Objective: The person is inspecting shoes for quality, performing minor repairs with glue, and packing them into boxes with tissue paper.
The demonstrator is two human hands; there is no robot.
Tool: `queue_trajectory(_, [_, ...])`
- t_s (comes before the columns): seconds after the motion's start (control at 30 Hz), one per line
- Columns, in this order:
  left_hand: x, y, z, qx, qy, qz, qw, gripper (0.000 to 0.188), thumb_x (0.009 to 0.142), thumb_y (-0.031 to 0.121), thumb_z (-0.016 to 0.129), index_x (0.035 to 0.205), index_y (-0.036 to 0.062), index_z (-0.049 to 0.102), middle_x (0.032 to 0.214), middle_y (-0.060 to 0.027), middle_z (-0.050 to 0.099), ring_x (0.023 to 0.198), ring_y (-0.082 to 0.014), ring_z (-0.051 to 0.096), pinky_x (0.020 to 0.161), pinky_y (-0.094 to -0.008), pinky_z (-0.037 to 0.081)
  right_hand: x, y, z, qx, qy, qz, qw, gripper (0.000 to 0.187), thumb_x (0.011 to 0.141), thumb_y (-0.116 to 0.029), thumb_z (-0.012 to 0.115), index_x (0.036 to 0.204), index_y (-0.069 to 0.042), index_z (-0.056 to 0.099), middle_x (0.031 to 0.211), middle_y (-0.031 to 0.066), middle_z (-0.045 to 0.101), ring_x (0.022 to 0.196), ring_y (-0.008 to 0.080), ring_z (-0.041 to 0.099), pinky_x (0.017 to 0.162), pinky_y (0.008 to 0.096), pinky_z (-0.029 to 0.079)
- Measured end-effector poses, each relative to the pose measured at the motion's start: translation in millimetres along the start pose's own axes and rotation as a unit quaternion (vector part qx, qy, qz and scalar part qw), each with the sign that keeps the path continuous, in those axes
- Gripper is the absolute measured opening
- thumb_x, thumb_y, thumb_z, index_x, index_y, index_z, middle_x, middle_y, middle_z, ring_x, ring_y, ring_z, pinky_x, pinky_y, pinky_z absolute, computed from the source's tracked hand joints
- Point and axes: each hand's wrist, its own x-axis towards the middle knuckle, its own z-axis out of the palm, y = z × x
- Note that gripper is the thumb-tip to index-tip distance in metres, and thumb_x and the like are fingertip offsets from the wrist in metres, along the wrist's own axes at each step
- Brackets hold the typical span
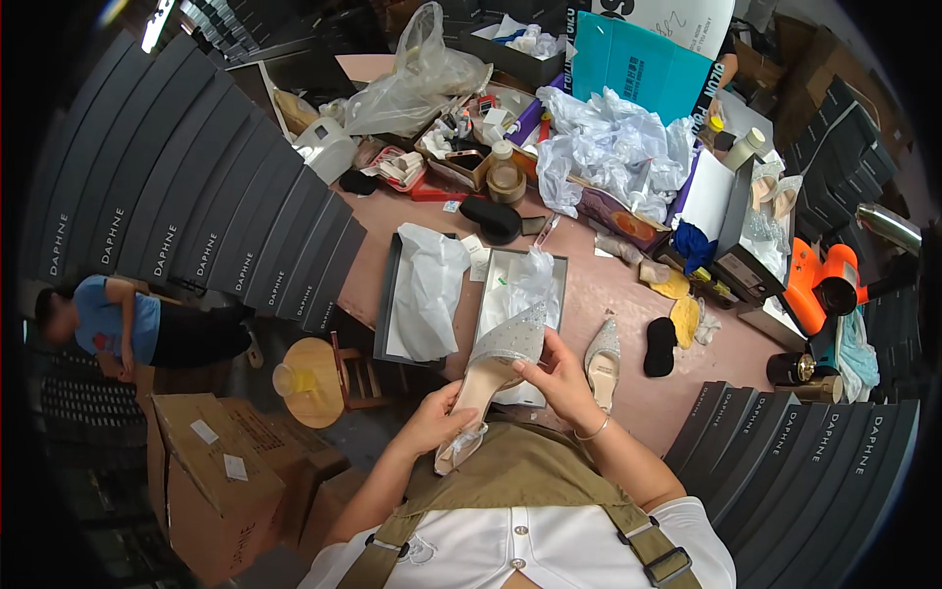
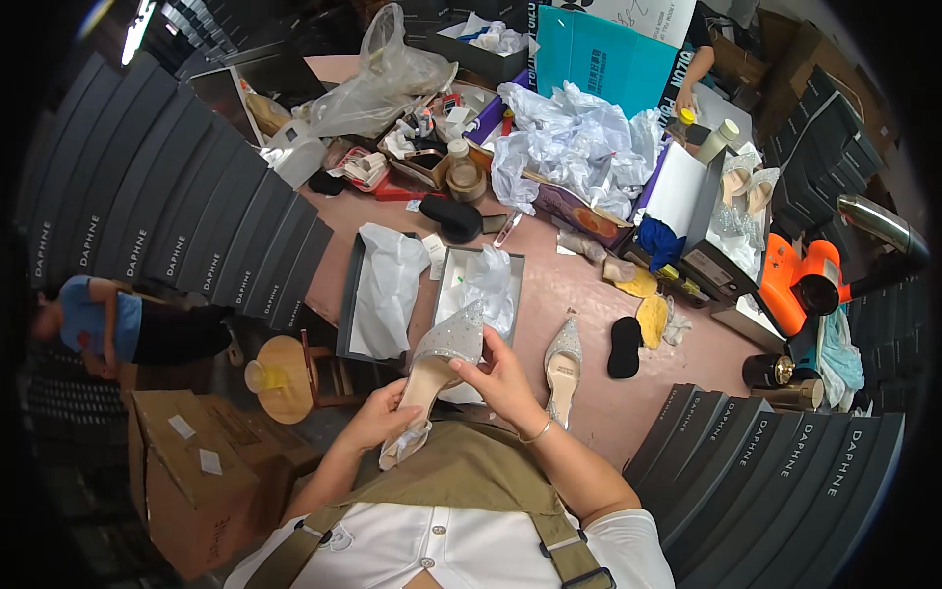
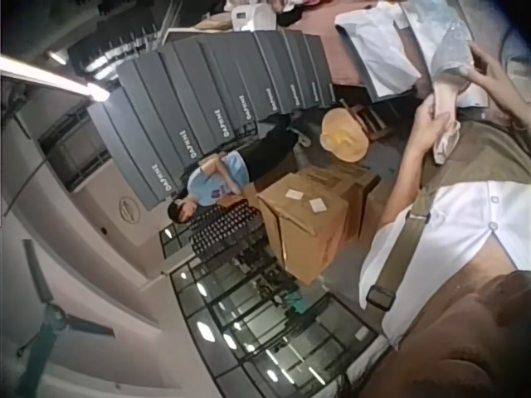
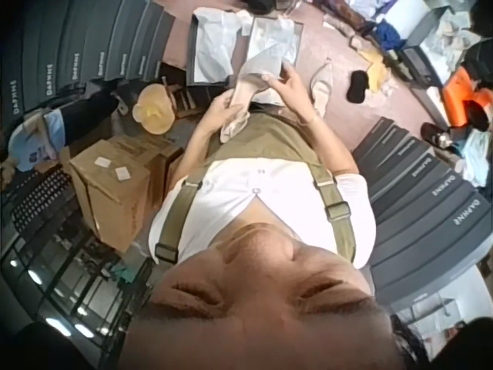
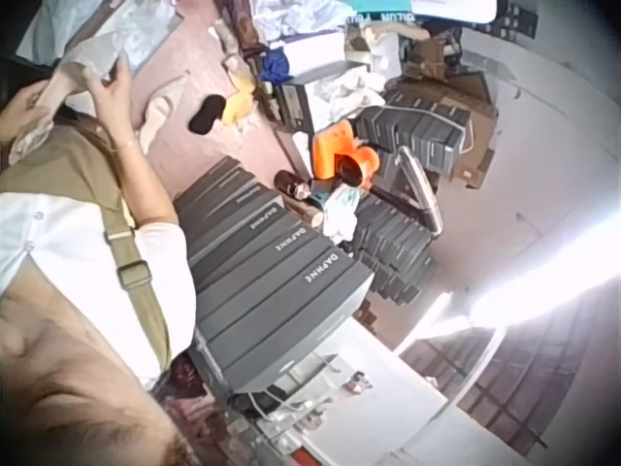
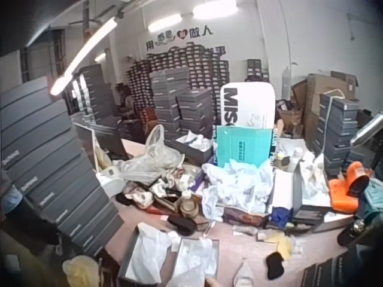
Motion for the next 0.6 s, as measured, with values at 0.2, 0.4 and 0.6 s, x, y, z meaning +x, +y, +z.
queue_trajectory(0.2, [8, 16, -23, -0.069, -0.07, -0.026, 0.995, 0.037, 0.087, 0.007, 0.057, 0.122, -0.0007, 0.047, 0.101, -0.003, 0.06, 0.086, -0.0064, 0.056, 0.076, -0.0221, 0.046, 9, -4, 17, -0.051, 0.018, -0.033, 0.998, 0.064, 0.082, -0.009, 0.066, 0.135, 0.002, 0.031, 0.124, 0.0093, 0.048, 0.111, 0.0161, 0.048, 0.093, 0.03, 0.041])
queue_trajectory(0.4, [19, 30, -65, -0.144, -0.168, -0.11, 0.969, 0.04, 0.086, 0.008, 0.058, 0.124, -0.0003, 0.045, 0.095, -0.0056, 0.061, 0.081, -0.0105, 0.061, 0.073, -0.0239, 0.049, 17, 3, 37, -0.141, 0.046, -0.064, 0.987, 0.071, 0.08, -0.015, 0.069, 0.137, 0.0, 0.03, 0.123, 0.0111, 0.048, 0.11, 0.0169, 0.049, 0.086, 0.0282, 0.045])
queue_trajectory(0.6, [43, 44, -101, -0.13, -0.212, -0.145, 0.958, 0.043, 0.084, 0.008, 0.059, 0.124, -0.0001, 0.045, 0.087, -0.0072, 0.063, 0.073, -0.0135, 0.062, 0.065, -0.0243, 0.051, 20, 19, 52, -0.141, 0.093, -0.075, 0.983, 0.069, 0.081, -0.014, 0.068, 0.138, -0.001, 0.031, 0.126, 0.011, 0.047, 0.107, 0.0164, 0.051, 0.086, 0.0294, 0.046])
